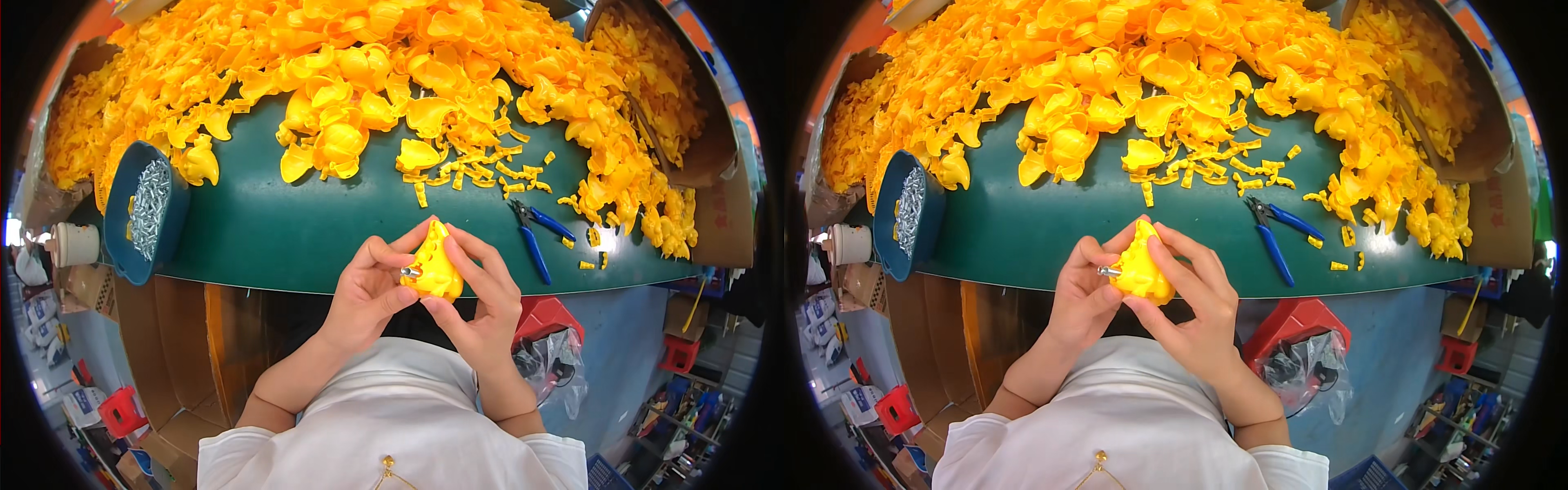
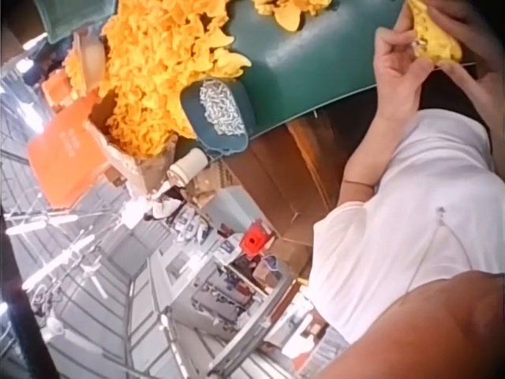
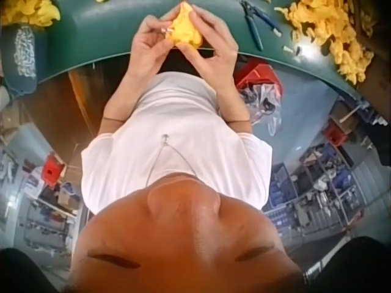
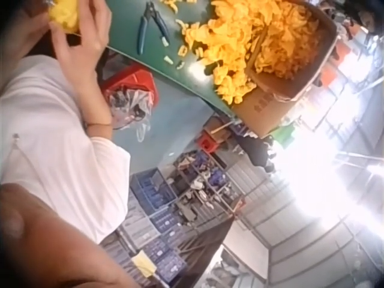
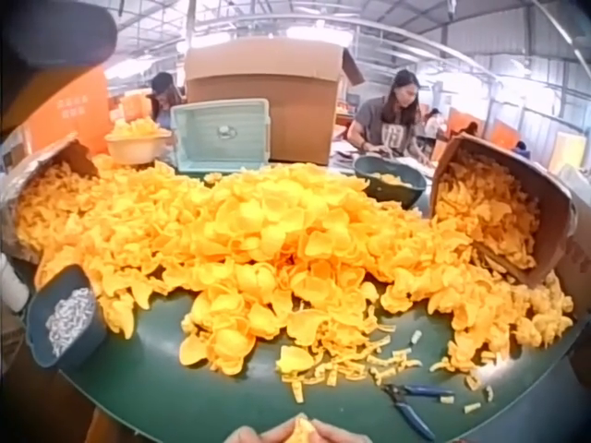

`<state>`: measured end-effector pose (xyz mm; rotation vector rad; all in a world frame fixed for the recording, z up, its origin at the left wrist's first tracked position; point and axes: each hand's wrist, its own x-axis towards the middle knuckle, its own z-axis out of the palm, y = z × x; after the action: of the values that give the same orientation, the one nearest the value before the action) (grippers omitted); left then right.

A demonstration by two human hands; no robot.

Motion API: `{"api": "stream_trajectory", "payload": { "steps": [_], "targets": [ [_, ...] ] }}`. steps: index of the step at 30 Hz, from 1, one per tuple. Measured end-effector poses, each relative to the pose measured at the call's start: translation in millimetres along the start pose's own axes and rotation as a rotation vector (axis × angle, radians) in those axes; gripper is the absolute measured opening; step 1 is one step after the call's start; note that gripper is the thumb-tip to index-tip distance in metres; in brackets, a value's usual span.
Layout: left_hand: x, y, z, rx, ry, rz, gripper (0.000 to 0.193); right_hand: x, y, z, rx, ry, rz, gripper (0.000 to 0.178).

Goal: Inspecting and assembling yellow plastic toy components at a factory workbench.

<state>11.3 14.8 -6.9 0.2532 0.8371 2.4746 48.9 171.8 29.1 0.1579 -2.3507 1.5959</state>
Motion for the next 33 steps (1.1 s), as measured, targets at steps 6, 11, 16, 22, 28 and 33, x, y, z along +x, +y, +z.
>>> {"api": "stream_trajectory", "payload": {
  "steps": [6, 11, 16, 22, 28, 33],
  "targets": [
    [1.7, 0.9, -0.1, 0.058, -0.047, 0.037, 0.025, 4.0, -0.3, -8.9, 0.044, -0.07, -0.012, 0.053],
    [1.4, 2.8, -2.6, 0.113, -0.12, 0.1, 0.026, 9.3, 3.7, -17.1, 0.156, -0.145, 0.0, 0.054],
    [-0.8, 1.7, 2.0, 0.156, -0.069, 0.096, 0.039, 11.4, 8.8, -27.9, 0.312, -0.236, 0.08, 0.054],
    [0.4, 5.1, 6.2, 0.174, -0.048, 0.049, 0.066, 14.1, 4.0, -29.6, 0.329, -0.224, 0.105, 0.055],
    [1.8, 0.6, 4.2, 0.172, -0.044, 0.095, 0.067, 15.8, 0.8, -28.9, 0.267, -0.159, 0.089, 0.055],
    [2.4, 3.8, 7.3, 0.17, -0.05, 0.068, 0.068, 18.2, 0.2, -31.3, 0.199, -0.195, 0.043, 0.055]
  ]
}}
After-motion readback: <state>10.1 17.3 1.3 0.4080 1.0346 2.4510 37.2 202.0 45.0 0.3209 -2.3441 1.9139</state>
